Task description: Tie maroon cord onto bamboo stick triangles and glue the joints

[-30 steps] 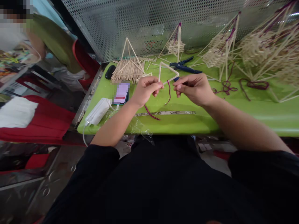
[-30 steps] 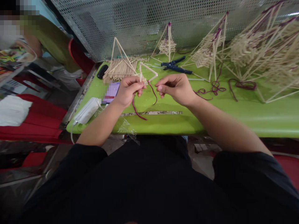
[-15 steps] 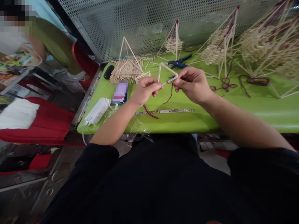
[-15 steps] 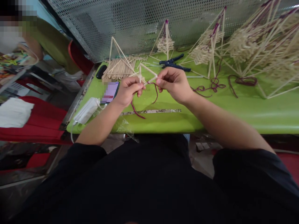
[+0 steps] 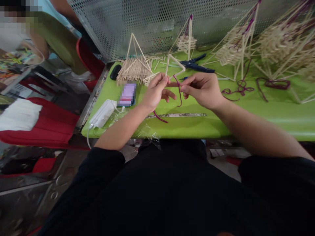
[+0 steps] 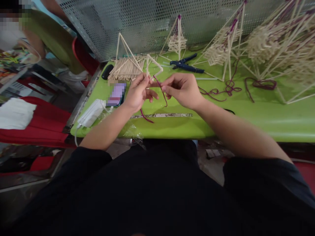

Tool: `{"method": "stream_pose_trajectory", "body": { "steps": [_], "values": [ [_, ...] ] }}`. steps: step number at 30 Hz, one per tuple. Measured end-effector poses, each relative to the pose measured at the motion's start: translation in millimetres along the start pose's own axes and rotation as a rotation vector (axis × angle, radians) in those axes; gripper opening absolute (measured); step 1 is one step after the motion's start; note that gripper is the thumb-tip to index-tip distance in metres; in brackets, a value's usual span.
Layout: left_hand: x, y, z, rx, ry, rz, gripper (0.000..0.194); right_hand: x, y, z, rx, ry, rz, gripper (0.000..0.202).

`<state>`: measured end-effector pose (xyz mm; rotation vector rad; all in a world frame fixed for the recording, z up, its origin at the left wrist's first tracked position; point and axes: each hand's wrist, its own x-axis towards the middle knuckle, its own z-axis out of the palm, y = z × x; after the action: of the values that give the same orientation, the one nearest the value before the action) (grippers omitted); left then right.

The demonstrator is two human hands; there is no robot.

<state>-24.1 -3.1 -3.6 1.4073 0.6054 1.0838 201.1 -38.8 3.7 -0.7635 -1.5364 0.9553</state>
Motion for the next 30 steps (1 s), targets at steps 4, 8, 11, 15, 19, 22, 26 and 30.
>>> {"method": "stream_pose_trajectory", "body": {
  "steps": [4,8,11,15,19,22,26,30],
  "values": [
    [2.4,-13.2,2.8,0.0,0.061,-0.026,0.05,-6.1,2.0,6.6,-0.159,0.047,-0.06,0.024],
    [4.5,-17.6,1.8,0.011,0.068,-0.009,0.049,-9.9,2.0,8.6,-0.239,0.029,-0.111,0.017],
    [3.6,-15.1,2.1,0.006,0.049,0.009,0.048,-9.7,1.9,8.6,-0.205,0.023,-0.115,0.016],
    [3.0,-11.2,3.6,0.021,0.072,0.047,0.05,-5.1,2.4,7.3,-0.112,0.085,-0.068,0.027],
    [3.5,-9.1,3.7,0.036,0.081,0.059,0.048,0.4,3.5,3.8,-0.106,0.144,-0.047,0.033],
    [3.2,-8.5,3.7,0.044,0.07,0.059,0.047,3.1,4.2,1.5,-0.099,0.162,-0.03,0.036],
    [3.2,-9.3,3.8,0.076,0.063,0.071,0.05,5.7,5.0,-0.2,-0.086,0.177,-0.049,0.039],
    [3.6,-10.8,2.7,0.076,0.061,0.08,0.053,6.7,6.5,-2.3,-0.097,0.187,-0.046,0.044]
  ]
}}
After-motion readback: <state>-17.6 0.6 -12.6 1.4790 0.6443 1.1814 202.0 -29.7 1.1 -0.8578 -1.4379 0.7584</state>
